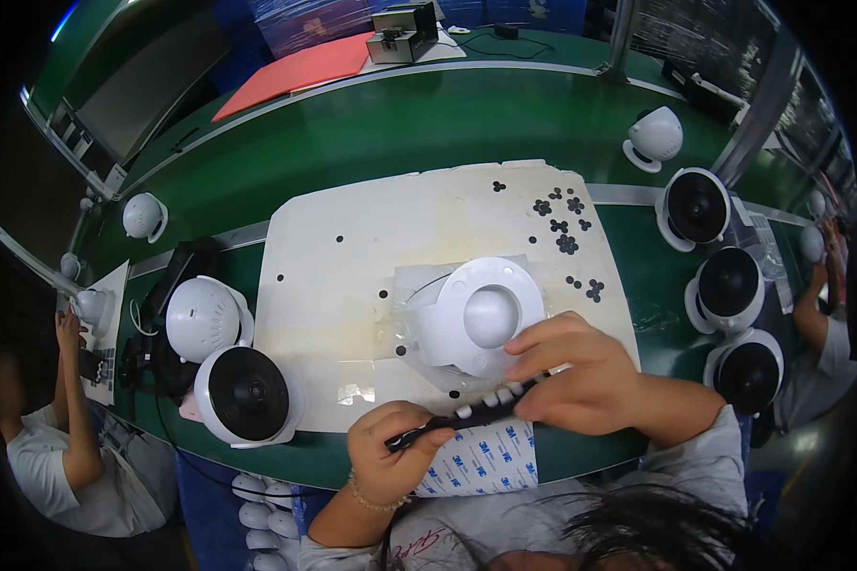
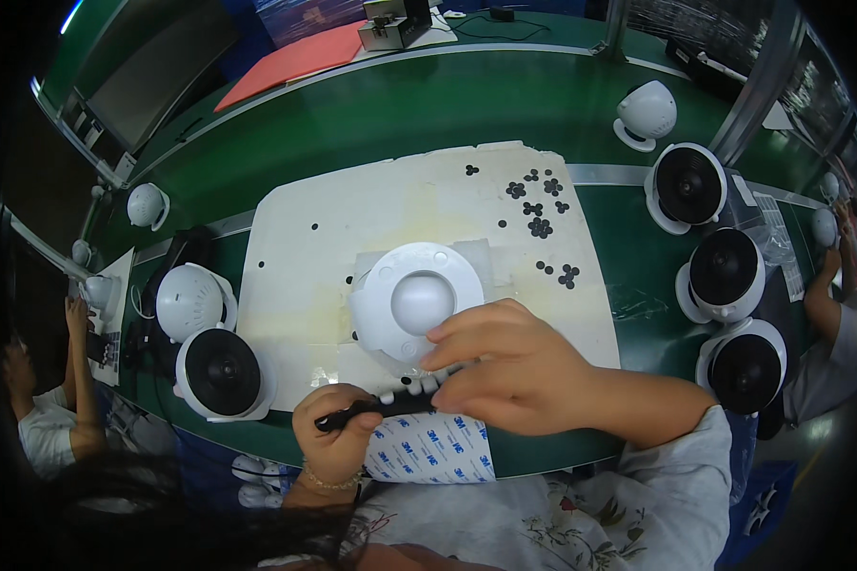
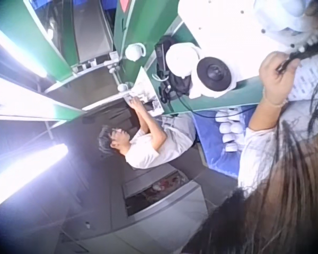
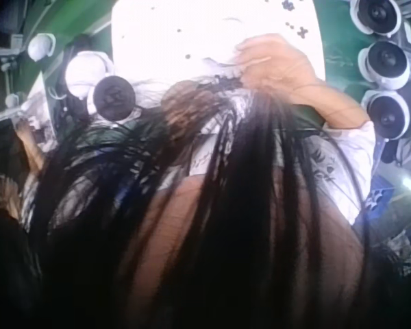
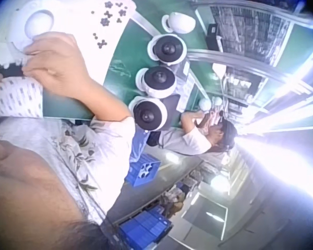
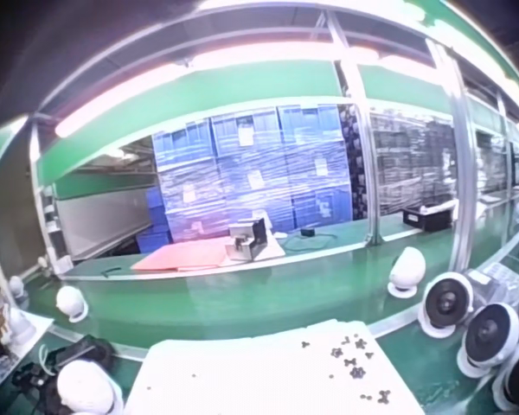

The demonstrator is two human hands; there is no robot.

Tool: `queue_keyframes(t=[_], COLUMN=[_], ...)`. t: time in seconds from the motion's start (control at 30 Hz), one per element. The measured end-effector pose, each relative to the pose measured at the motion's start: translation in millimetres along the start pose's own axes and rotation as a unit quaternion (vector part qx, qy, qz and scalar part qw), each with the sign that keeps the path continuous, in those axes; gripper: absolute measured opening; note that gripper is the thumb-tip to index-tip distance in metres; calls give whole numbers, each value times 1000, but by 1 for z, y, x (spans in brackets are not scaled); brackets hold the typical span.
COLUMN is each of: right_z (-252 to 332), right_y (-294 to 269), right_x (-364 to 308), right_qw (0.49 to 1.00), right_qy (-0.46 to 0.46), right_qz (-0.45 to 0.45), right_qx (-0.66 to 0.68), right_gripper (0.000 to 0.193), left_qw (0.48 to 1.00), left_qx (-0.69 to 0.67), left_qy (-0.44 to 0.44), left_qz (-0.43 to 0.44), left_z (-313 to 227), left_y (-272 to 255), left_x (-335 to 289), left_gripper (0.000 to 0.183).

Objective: The person repeatedly picks up small black circular stickers from a sheet and applies them to the white casing of dome security cameras. The person handles multiple camera units one at a time, placing stickers into specific holes on the casing before moving the unit aside and picking up another.

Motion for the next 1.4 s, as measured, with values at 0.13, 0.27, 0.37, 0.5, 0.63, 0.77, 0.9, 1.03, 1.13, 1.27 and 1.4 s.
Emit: queue_keyframes(t=[0.13,0.27,0.37,0.5,0.63,0.77,0.9,1.03,1.13,1.27,1.4], right_z=[-16,-14,3,17,20,21,24,37,51,21,6], right_y=[-7,2,3,-2,-11,8,28,27,24,17,12], right_x=[-5,-8,-7,-6,-4,-2,1,-12,-21,-2,6], right_qw=[988,991,994,984,989,991,995,978,961,991,988], right_qy=[137,110,-46,-146,-136,-90,-88,-207,-269,-50,-46], right_qz=[11,68,51,22,-31,-90,32,-14,-52,5,-94], right_qx=[68,-31,-79,-97,-51,38,22,-14,-20,122,114], right_gripper=[24,33,30,26,22,27,40,42,40,34,26], left_qw=[1000,999,1000,1000,999,999,999,1000,998,999,1000], left_qx=[-20,-34,-3,-7,18,7,18,16,48,29,18], left_qy=[19,37,13,-12,-7,10,17,-11,-30,-22,-5], left_qz=[-14,-5,17,-9,-28,-30,-22,-5,6,-13,-18], left_z=[-2,-5,-2,2,5,-5,-6,-2,-2,0,-2], left_y=[-5,-2,0,-4,-7,-1,0,6,4,3,6], left_x=[-2,-2,0,0,-3,1,-1,0,2,4,6], left_gripper=[19,19,18,17,18,19,18,17,17,17,18])
Point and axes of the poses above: each hand's wrist, its own x-axis towards the middle knuckle, its own y-axis out of the palm, z = x × y, the point moved 9 cm from there along x, towards the middle knuckle, and after that the axes turned 15 degrees about -z, right-handed, at the moved point
